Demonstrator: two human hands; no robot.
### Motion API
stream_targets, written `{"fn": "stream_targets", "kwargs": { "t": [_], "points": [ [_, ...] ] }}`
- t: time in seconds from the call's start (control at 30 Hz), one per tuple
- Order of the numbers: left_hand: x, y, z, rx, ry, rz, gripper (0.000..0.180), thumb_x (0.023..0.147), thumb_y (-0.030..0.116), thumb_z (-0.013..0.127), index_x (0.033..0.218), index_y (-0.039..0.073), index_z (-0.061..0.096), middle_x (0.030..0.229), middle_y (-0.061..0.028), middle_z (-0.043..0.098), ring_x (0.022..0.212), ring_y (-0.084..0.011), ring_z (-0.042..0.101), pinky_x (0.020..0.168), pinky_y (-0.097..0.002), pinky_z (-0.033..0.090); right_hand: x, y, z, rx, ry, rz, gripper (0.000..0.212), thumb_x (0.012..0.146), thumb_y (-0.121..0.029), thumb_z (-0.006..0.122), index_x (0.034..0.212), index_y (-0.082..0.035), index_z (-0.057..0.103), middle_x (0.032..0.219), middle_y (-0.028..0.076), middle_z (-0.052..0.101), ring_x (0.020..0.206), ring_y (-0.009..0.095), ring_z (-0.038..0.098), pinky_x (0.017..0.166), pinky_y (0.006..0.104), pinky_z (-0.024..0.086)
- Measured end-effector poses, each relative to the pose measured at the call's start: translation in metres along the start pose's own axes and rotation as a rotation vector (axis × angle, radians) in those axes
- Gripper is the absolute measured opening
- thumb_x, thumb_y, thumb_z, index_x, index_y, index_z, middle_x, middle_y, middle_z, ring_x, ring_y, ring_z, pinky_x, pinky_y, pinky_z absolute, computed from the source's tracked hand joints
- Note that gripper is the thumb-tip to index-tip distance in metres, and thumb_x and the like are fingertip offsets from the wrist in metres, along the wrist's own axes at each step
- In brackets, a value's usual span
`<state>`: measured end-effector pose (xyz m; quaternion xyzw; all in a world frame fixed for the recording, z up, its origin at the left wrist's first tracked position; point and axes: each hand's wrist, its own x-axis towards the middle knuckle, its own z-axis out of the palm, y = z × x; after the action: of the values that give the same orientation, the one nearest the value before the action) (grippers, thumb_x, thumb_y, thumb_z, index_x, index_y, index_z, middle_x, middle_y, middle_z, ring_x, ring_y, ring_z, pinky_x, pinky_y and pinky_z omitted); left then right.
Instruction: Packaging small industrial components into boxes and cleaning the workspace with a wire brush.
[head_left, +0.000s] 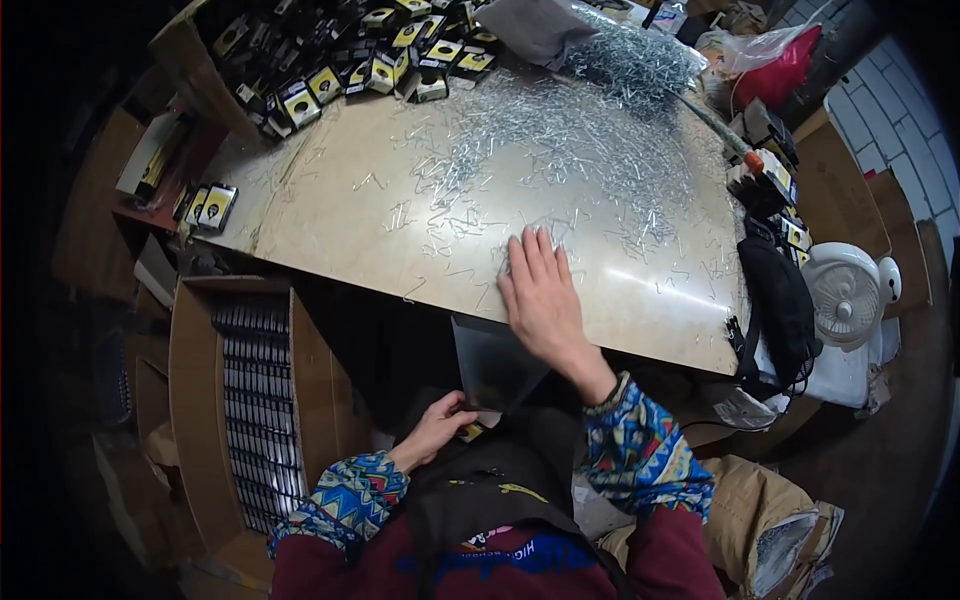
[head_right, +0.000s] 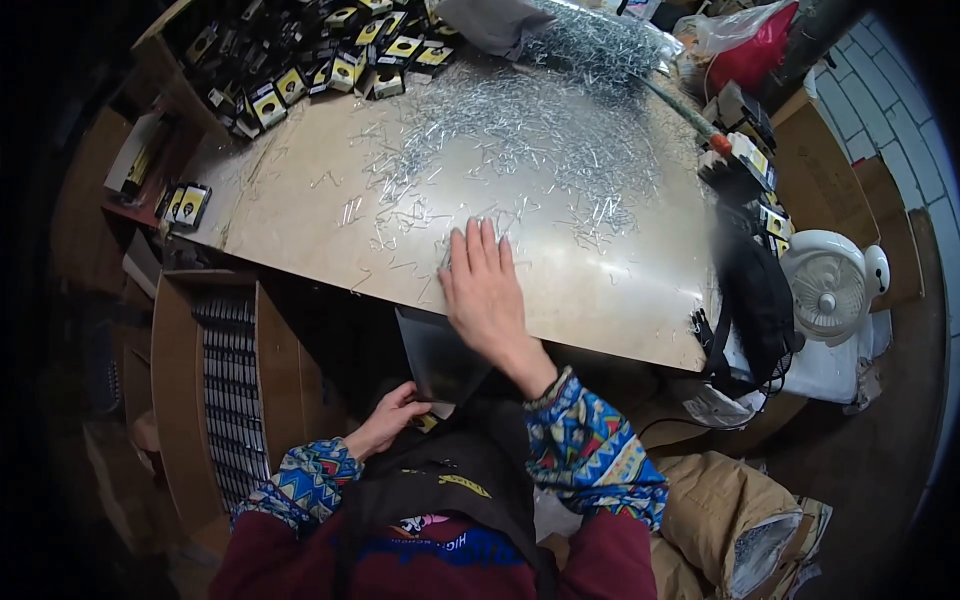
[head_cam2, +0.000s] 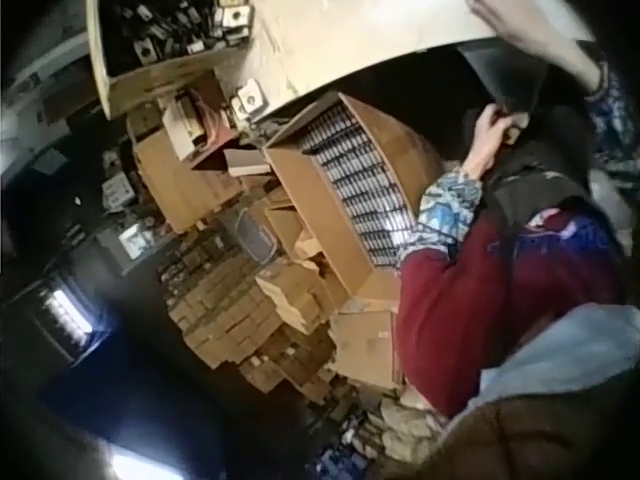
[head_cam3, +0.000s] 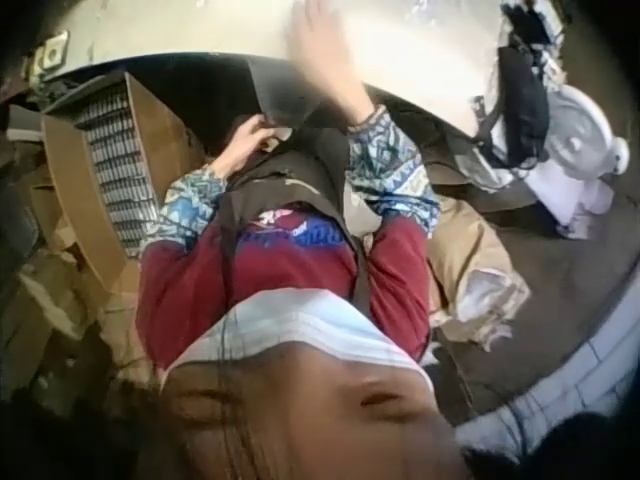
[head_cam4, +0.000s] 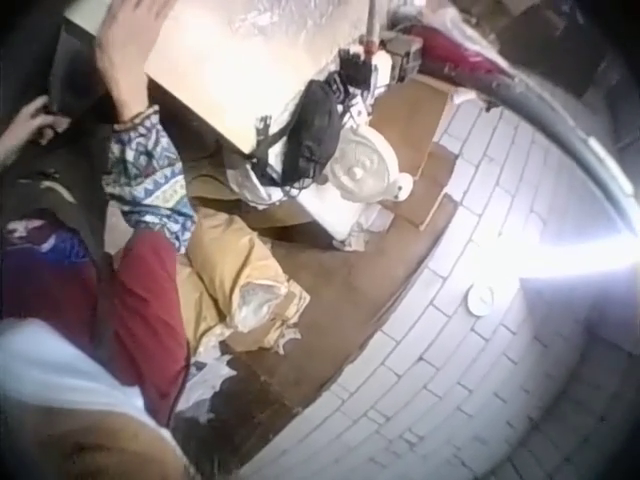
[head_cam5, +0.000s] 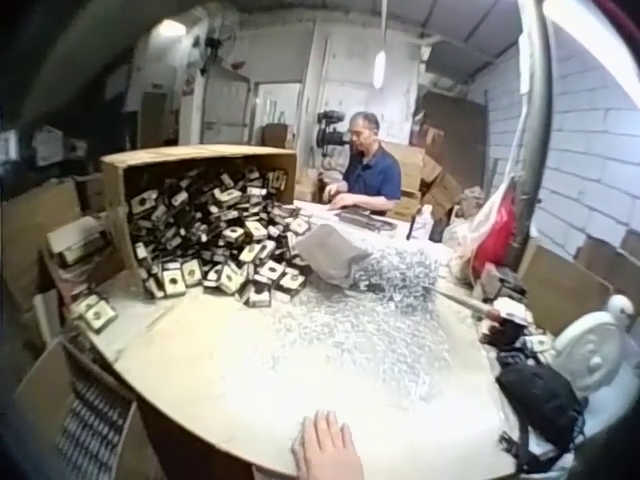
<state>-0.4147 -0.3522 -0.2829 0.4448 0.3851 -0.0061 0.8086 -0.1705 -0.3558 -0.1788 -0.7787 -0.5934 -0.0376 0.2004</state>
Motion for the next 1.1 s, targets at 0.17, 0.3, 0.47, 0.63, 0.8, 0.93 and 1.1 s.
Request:
{"fn": "stream_targets", "kwargs": {
  "t": [0.17,0.3,0.47,0.63,0.8,0.93,1.1],
  "points": [
    [-0.009,-0.004,0.031,-0.371,0.062,-0.11,0.021,0.09,0.007,0.06,0.11,0.008,0.056,0.096,-0.0001,0.062,0.083,-0.0055,0.056,0.064,-0.0199,0.045,-0.044,-0.046,-0.027,0.116,-0.098,0.046,0.049,0.098,-0.018,0.049,0.137,0.009,0.04,0.144,0.029,0.037,0.139,0.044,0.03,0.113,0.0518,0.026],
    [-0.011,-0.009,0.029,-0.415,0.066,-0.085,0.033,0.089,0.0,0.05,0.122,0.008,0.051,0.109,-0.0035,0.062,0.098,-0.0151,0.061,0.081,-0.0337,0.056,-0.051,-0.042,-0.055,0.405,-0.058,0.02,0.047,0.097,-0.011,0.052,0.138,0.008,0.04,0.142,0.028,0.042,0.136,0.041,0.036,0.112,0.0451,0.032],
    [-0.019,0.006,0.046,-0.266,0.117,0.043,0.031,0.089,0.008,0.056,0.119,0.006,0.051,0.105,-0.0017,0.06,0.093,-0.0095,0.056,0.078,-0.0237,0.046,-0.038,0.005,-0.03,0.15,-0.069,-0.018,0.05,0.099,-0.017,0.05,0.141,0.006,0.035,0.145,0.027,0.039,0.139,0.039,0.033,0.115,0.0452,0.027],
    [-0.02,0.01,0.054,0.232,0.172,0.127,0.051,0.081,0.014,0.07,0.123,0.003,0.043,0.109,-0.0055,0.059,0.097,-0.0146,0.058,0.085,-0.0293,0.048,-0.009,0.028,-0.021,0.079,0.015,0.033,0.046,0.1,-0.018,0.049,0.138,0.006,0.04,0.142,0.026,0.043,0.136,0.042,0.035,0.115,0.0472,0.025],
    [-0.013,-0.003,0.059,0.413,0.324,0.333,0.069,0.073,0.021,0.081,0.122,0.0,0.036,0.105,-0.0197,0.063,0.096,-0.0344,0.064,0.084,-0.042,0.05,-0.055,-0.014,-0.031,0.205,0.115,-0.195,0.03,0.077,-0.004,0.062,0.107,-0.003,0.063,0.11,0.013,0.06,0.102,0.032,0.057,0.089,0.0405,0.043],
    [-0.009,-0.004,0.057,0.529,0.398,0.362,0.07,0.071,0.023,0.082,0.12,-0.001,0.037,0.105,-0.0285,0.061,0.097,-0.0448,0.061,0.081,-0.0472,0.05,-0.102,-0.043,-0.009,0.204,-0.234,-0.275,0.032,0.072,-0.004,0.062,0.104,-0.003,0.063,0.099,0.01,0.058,0.092,0.027,0.054,0.078,0.0374,0.042],
    [-0.014,-0.003,0.051,0.576,0.377,0.457,0.064,0.073,0.024,0.08,0.115,0.0,0.039,0.101,-0.0285,0.061,0.093,-0.0469,0.061,0.072,-0.0499,0.051,-0.108,-0.045,-0.017,0.276,-0.287,-0.214,0.043,0.073,-0.007,0.061,0.115,0.004,0.058,0.101,0.012,0.056,0.095,0.027,0.053,0.078,0.0356,0.043]
  ]
}}
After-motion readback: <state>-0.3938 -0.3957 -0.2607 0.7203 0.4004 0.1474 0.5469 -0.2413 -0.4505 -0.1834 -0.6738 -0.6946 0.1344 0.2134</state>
